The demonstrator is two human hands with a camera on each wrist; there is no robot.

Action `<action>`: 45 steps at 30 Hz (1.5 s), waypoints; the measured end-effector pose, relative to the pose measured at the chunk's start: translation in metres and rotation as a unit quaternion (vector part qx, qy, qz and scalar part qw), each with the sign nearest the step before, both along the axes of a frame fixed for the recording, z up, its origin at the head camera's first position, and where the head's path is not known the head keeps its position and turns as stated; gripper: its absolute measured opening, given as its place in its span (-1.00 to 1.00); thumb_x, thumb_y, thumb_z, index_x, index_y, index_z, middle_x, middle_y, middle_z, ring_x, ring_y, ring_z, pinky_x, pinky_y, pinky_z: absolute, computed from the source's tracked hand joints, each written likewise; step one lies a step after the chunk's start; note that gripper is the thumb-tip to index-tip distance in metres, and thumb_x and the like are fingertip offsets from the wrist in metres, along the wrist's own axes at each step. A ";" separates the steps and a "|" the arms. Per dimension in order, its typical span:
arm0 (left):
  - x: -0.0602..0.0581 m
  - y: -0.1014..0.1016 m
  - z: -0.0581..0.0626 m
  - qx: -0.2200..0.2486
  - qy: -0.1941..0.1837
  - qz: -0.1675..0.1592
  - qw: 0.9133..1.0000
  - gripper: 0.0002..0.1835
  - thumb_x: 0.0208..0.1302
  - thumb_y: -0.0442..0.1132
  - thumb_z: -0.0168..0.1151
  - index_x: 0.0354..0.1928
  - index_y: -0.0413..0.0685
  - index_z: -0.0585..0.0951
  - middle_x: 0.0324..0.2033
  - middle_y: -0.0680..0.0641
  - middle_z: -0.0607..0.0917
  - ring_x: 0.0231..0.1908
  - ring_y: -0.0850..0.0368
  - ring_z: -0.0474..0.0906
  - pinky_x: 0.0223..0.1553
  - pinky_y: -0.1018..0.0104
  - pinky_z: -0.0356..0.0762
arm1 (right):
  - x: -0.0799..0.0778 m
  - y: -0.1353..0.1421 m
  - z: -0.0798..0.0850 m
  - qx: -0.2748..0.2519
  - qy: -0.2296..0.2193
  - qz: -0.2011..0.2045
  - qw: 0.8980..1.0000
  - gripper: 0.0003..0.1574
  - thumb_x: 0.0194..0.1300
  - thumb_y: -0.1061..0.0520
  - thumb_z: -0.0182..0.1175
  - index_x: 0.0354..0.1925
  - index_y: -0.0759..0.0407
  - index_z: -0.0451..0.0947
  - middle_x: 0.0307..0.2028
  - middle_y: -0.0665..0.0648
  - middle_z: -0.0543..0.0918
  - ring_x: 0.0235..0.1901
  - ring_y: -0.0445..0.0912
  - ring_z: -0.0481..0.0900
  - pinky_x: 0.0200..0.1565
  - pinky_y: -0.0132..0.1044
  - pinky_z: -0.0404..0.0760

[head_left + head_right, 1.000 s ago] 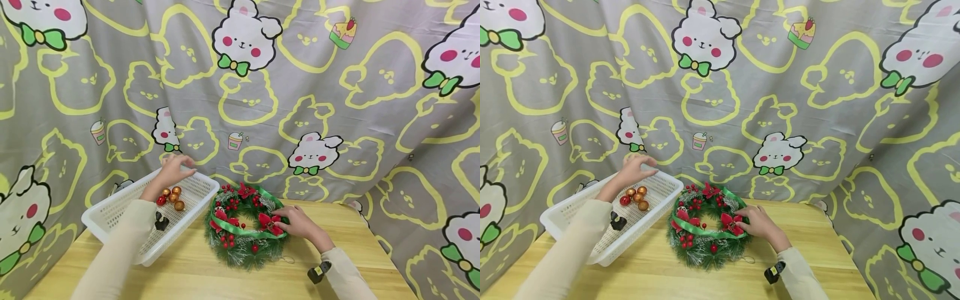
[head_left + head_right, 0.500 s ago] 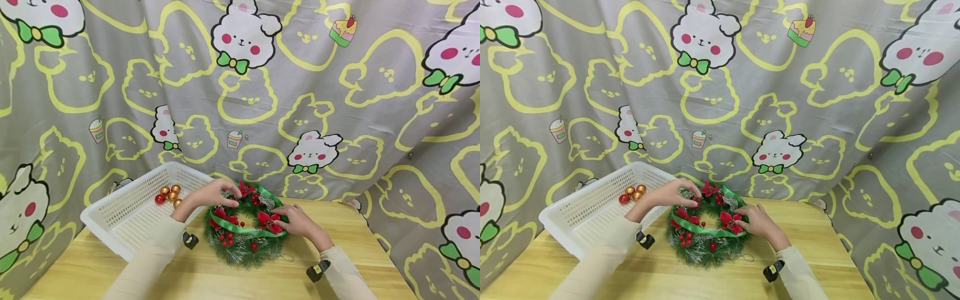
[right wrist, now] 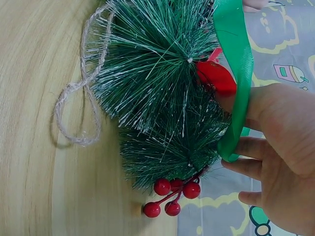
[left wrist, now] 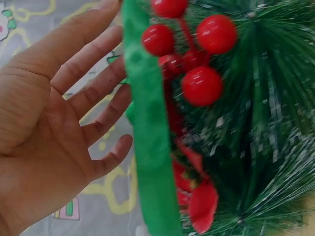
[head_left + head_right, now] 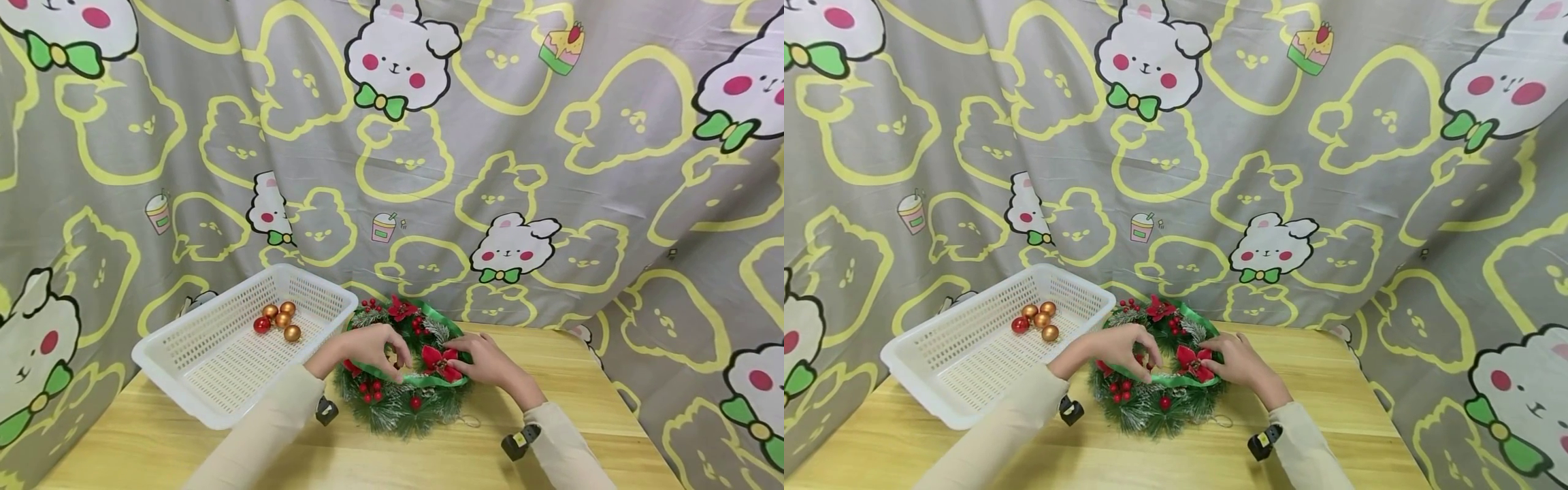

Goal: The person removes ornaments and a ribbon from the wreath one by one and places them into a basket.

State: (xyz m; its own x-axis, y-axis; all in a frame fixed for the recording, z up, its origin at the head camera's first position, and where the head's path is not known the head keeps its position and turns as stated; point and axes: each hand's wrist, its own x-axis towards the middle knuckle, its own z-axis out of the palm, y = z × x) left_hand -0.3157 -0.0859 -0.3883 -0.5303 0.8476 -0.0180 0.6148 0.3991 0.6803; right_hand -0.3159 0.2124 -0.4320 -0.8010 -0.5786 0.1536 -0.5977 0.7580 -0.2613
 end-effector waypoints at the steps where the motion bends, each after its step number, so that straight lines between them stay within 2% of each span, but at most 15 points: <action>1: 0.001 0.001 -0.002 -0.005 -0.004 0.000 1.000 -0.80 0.21 -0.25 0.50 -0.12 -0.03 0.78 -0.21 -0.04 0.80 -0.24 0.17 0.65 -0.22 0.41 0.56 | 0.000 0.000 0.000 0.000 0.001 -0.001 1.000 -0.54 0.42 0.02 0.29 0.21 0.16 0.64 0.17 0.22 0.68 0.27 0.24 0.54 0.30 0.48 0.20; 7: 0.002 0.007 -0.007 -0.021 -0.014 0.010 1.000 -0.87 0.22 -0.30 0.48 -0.20 0.02 0.79 -0.33 0.08 0.76 -0.35 0.28 0.58 -0.32 0.49 0.47 | 0.000 0.000 -0.001 -0.002 0.004 0.000 1.000 -0.54 0.41 0.02 0.30 0.20 0.15 0.65 0.16 0.21 0.69 0.25 0.23 0.55 0.30 0.47 0.22; 14: 0.003 0.009 -0.005 -0.027 -0.002 0.023 0.999 -0.93 0.29 -0.32 0.41 -0.29 0.03 0.81 -0.33 0.12 0.79 -0.38 0.36 0.61 -0.29 0.48 0.57 | 0.001 -0.001 -0.001 -0.002 0.003 -0.002 1.000 -0.55 0.41 0.02 0.30 0.20 0.14 0.65 0.17 0.22 0.68 0.26 0.23 0.55 0.31 0.46 0.21; 19: 0.003 0.009 -0.004 -0.032 0.014 0.022 0.999 -0.92 0.35 -0.29 0.36 -0.30 0.02 0.78 -0.36 0.15 0.76 -0.38 0.38 0.59 -0.26 0.48 0.57 | 0.001 -0.001 0.000 -0.004 0.005 -0.002 1.000 -0.55 0.41 0.03 0.30 0.20 0.15 0.65 0.17 0.22 0.69 0.25 0.23 0.55 0.31 0.46 0.21; 24: 0.003 0.008 -0.004 -0.033 0.028 0.037 0.998 -0.94 0.40 -0.25 0.30 -0.27 0.03 0.71 -0.35 0.13 0.72 -0.36 0.38 0.58 -0.23 0.49 0.55 | 0.001 -0.001 0.000 -0.002 0.007 -0.001 1.000 -0.55 0.41 0.03 0.30 0.19 0.15 0.65 0.16 0.22 0.69 0.25 0.22 0.56 0.30 0.45 0.23; 28: 0.002 0.008 0.002 -0.021 0.029 0.040 0.999 -0.94 0.41 -0.28 0.28 -0.23 -0.04 0.72 -0.32 0.04 0.75 -0.34 0.27 0.63 -0.23 0.47 0.56 | 0.001 -0.002 0.000 -0.001 0.009 0.000 1.000 -0.55 0.41 0.03 0.30 0.19 0.15 0.66 0.15 0.22 0.69 0.24 0.22 0.56 0.29 0.45 0.24; 33: 0.001 0.007 0.015 -0.011 0.048 0.032 0.998 -0.88 0.40 -0.29 0.27 -0.22 -0.08 0.78 -0.33 -0.02 0.79 -0.38 0.19 0.66 -0.29 0.47 0.56 | 0.001 -0.001 0.000 0.002 0.015 0.000 1.000 -0.56 0.40 0.03 0.30 0.18 0.15 0.66 0.14 0.22 0.70 0.22 0.21 0.58 0.29 0.45 0.26; 41: -0.002 0.002 0.037 0.038 0.077 0.036 0.996 -0.86 0.42 -0.25 0.26 -0.17 -0.10 0.77 -0.32 -0.05 0.79 -0.40 0.34 0.61 -0.27 0.44 0.57 | -0.001 -0.001 -0.001 0.006 0.023 0.004 1.000 -0.59 0.38 0.10 0.32 0.17 0.12 0.67 0.13 0.18 0.71 0.21 0.19 0.59 0.26 0.44 0.30; 45: -0.003 0.001 0.049 0.074 0.075 0.061 0.993 -0.86 0.44 -0.26 0.25 -0.15 -0.09 0.77 -0.26 -0.08 0.80 -0.39 0.32 0.59 -0.25 0.43 0.54 | -0.002 -0.001 -0.002 0.005 0.023 0.004 1.000 -0.60 0.38 0.13 0.32 0.16 0.12 0.68 0.12 0.17 0.72 0.23 0.21 0.57 0.24 0.44 0.31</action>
State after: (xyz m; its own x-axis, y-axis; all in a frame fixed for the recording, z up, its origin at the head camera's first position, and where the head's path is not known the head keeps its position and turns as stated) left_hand -0.3183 -0.0850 -0.3391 -0.6166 0.7642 0.1893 0.6672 0.3796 0.6409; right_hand -0.3176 0.2111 -0.4336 -0.7881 -0.5874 0.1842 -0.6155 0.7554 -0.2248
